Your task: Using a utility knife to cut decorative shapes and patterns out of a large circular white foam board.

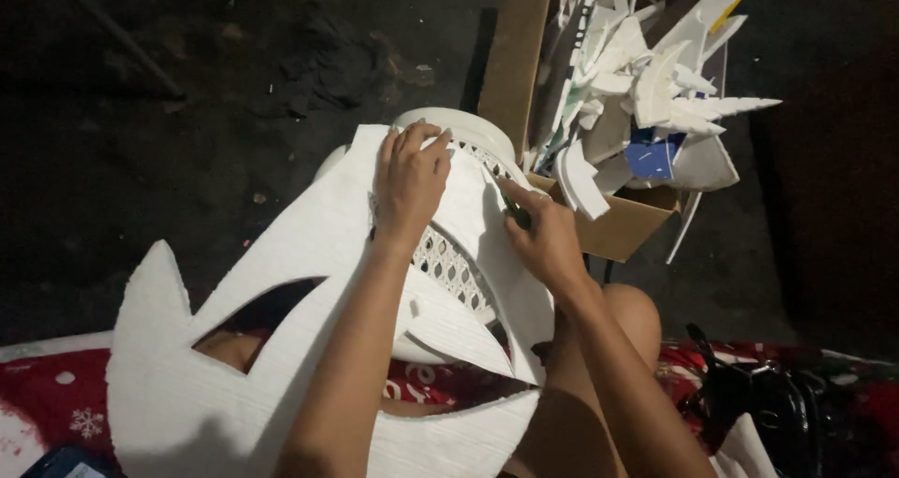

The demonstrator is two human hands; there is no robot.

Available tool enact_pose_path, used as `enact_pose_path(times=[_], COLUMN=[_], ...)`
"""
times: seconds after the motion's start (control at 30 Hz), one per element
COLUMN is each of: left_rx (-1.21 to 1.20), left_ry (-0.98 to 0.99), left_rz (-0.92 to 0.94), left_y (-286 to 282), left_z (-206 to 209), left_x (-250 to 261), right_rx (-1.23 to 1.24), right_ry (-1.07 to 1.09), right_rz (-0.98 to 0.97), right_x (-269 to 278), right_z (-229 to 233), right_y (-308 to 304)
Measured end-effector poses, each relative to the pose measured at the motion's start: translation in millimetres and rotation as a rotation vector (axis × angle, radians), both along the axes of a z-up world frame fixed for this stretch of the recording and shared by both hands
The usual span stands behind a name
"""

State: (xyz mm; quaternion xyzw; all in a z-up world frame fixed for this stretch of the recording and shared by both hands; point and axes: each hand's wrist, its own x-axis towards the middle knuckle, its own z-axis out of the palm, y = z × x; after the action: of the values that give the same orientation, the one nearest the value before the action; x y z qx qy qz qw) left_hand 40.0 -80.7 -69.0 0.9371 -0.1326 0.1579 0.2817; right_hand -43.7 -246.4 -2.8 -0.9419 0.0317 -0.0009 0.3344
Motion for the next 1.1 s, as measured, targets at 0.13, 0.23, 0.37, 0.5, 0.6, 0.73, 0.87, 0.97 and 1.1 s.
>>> enact_pose_path(times=[0.13,0.23,0.37,0.5,0.6,0.73,0.87,0.97,1.1], left_rx=[-0.002,0.001,0.007,0.027,0.018,-0.004,0.012,0.023,0.027], left_ry=[0.013,-0.005,-0.002,0.005,-0.017,-0.035,-0.073,-0.079,-0.082], left_rz=[0.003,0.012,0.026,0.025,0.031,0.033,0.037,0.047,0.048], left_y=[-0.4,-0.3,-0.5,0.4,-0.5,-0.6,-1.4,-2.4,-2.2], left_z=[-2.3,0.9,0.1,-0.9,-4.8,-8.2,-11.9,-14.4,-16.7], left_x=[2.1,-1.3,-0.2,0.5,1.8,3.3,4.2,6.7,6.5], right_rx=[-0.032,-0.071,-0.177,-0.209,-0.256,-0.194,-0.213,-0.252,-0.287], right_ry=[0.041,0.042,0.013,0.054,0.068,0.072,0.075,0.092,0.119], right_rz=[0.009,0.022,0.077,0.087,0.085,0.083,0.111,0.129,0.101], right_x=[3.3,2.2,2.6,3.6,6.0,9.1,12.5,19.6,27.3], right_z=[7.2,5.2,0.5,5.9,3.4,-2.8,2.3,-4.0,-9.1], right_y=[5.7,6.9,8.0,9.9,7.0,0.8,6.6,3.2,2.3])
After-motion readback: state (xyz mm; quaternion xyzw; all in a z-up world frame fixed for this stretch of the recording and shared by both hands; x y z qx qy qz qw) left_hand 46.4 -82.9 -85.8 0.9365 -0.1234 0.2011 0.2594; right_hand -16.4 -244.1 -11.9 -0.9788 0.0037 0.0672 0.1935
